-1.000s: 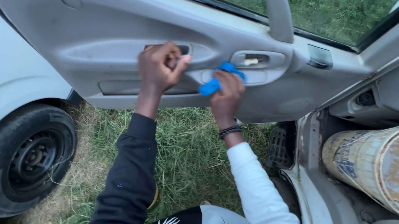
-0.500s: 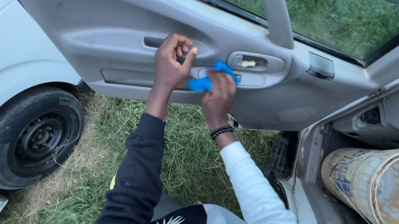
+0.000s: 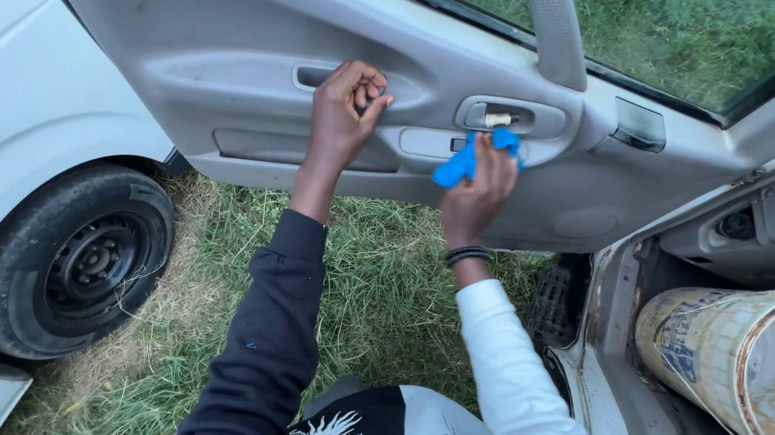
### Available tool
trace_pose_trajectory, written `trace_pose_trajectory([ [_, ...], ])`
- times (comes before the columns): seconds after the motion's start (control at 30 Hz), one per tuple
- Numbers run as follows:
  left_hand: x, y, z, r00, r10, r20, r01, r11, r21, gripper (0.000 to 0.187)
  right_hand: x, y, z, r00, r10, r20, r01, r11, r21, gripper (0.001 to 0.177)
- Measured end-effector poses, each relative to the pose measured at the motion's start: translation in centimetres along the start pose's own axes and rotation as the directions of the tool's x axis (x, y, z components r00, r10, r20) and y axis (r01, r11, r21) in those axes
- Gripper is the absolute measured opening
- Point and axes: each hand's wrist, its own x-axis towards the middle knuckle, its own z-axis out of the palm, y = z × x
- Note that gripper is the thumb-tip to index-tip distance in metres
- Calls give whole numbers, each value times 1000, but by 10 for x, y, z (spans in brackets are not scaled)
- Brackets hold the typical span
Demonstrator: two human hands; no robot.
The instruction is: Cleaning the interior and exterior of a van door and window using a cloth and soapy water.
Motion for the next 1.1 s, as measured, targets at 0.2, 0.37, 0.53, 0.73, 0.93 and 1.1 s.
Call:
trace_pose_trajectory([
  [0.2, -1, 9, -1, 999, 3, -32, -4, 999, -35, 20, 5, -9, -14, 971, -188, 149, 191, 981, -5, 63],
  [0.37, -2, 3, 1, 1000, -6, 0, 6, 1000, -30, 17, 20, -3, -25, 995, 95, 28, -94, 995, -37, 44],
  [0.53, -7, 12, 3, 1000, 12, 15, -11, 998, -61, 18, 31, -6, -42, 987, -64, 146, 63, 998, 14, 38],
  [0.73, -41, 22, 33, 956, -88, 281, 141, 975, -174, 10, 46, -6, -27, 936, 192, 295, -242, 960, 142, 48],
  [0.93, -51, 2, 66, 964, 122, 236, -113, 992, -51, 15, 35, -21, -17, 975, 161, -156, -152, 986, 67, 36],
  [1.1, -50, -11, 85, 962, 3, 274, 57, 976, -212, 17, 37, -12, -31, 970, 225, 96, -221, 974, -46, 28],
])
